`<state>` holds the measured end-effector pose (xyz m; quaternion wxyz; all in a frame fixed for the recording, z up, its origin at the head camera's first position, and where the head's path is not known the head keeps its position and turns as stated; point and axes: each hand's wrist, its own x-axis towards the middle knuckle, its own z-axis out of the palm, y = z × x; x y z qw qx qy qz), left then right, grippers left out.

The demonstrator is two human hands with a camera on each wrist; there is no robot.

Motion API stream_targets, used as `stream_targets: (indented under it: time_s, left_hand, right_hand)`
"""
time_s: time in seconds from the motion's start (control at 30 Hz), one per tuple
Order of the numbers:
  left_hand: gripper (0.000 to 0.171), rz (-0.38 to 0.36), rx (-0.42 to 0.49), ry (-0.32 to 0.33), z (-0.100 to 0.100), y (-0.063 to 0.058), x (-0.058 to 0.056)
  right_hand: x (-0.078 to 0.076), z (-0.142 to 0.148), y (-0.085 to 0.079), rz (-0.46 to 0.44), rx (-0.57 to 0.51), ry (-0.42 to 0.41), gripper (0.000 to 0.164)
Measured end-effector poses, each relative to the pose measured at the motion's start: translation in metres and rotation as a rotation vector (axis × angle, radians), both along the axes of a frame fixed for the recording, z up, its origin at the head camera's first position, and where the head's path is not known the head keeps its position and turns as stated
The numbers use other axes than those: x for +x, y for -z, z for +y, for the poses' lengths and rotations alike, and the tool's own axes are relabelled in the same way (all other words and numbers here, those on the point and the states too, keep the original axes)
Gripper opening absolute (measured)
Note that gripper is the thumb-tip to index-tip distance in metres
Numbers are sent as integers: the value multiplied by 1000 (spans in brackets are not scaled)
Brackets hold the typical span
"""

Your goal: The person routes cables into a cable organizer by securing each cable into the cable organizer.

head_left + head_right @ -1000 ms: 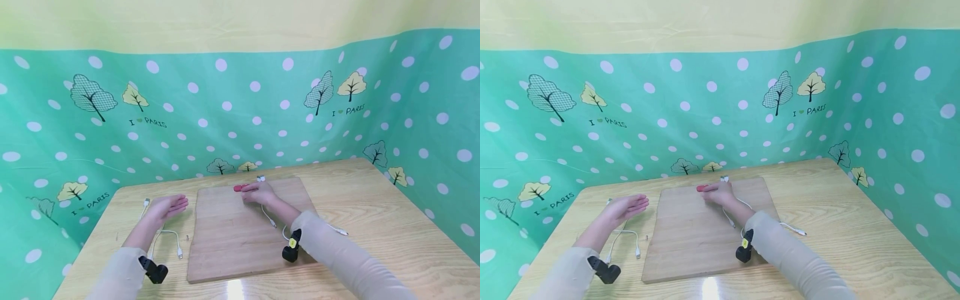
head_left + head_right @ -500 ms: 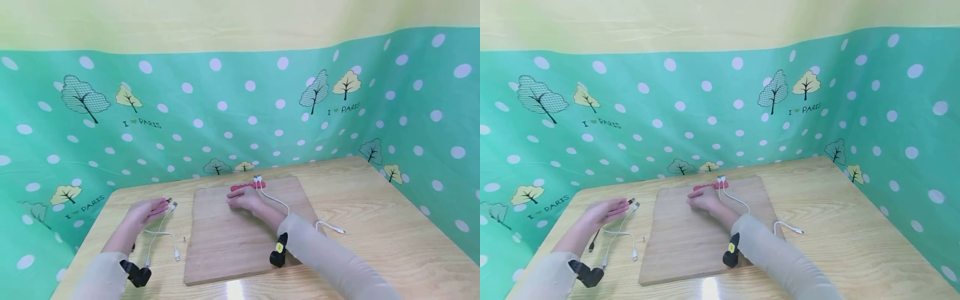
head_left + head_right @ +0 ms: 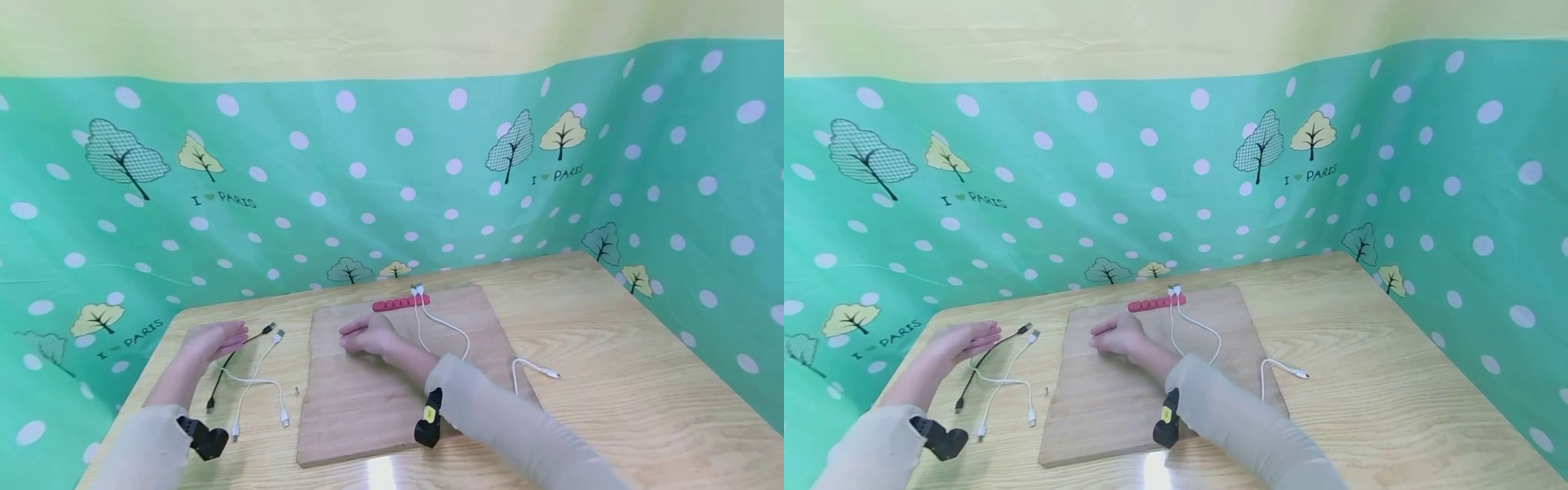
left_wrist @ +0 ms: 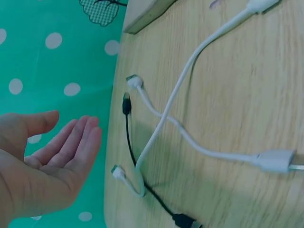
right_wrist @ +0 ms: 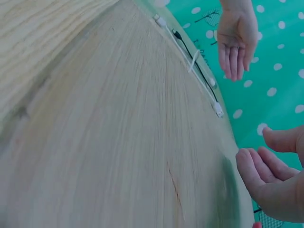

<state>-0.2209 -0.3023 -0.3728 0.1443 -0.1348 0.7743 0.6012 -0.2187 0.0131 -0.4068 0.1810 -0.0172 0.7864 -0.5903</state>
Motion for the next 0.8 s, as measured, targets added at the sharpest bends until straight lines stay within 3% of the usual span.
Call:
stream_targets:
  time_s: [0.3,0.57,0.8]
  left_hand:
    - [59,18,-228,5,-20,2,-6]
    - [60,-22,-371,-139,-38,18,-17]
    - [53,-44,-464,-150,-40,22,-21]
  right_hand:
    - [8,-18,-1,-16,-4,1,23]
    - [14,-33,2,-60,-93,15,22]
    - [17,-44,2,-50,-85,-1,21]
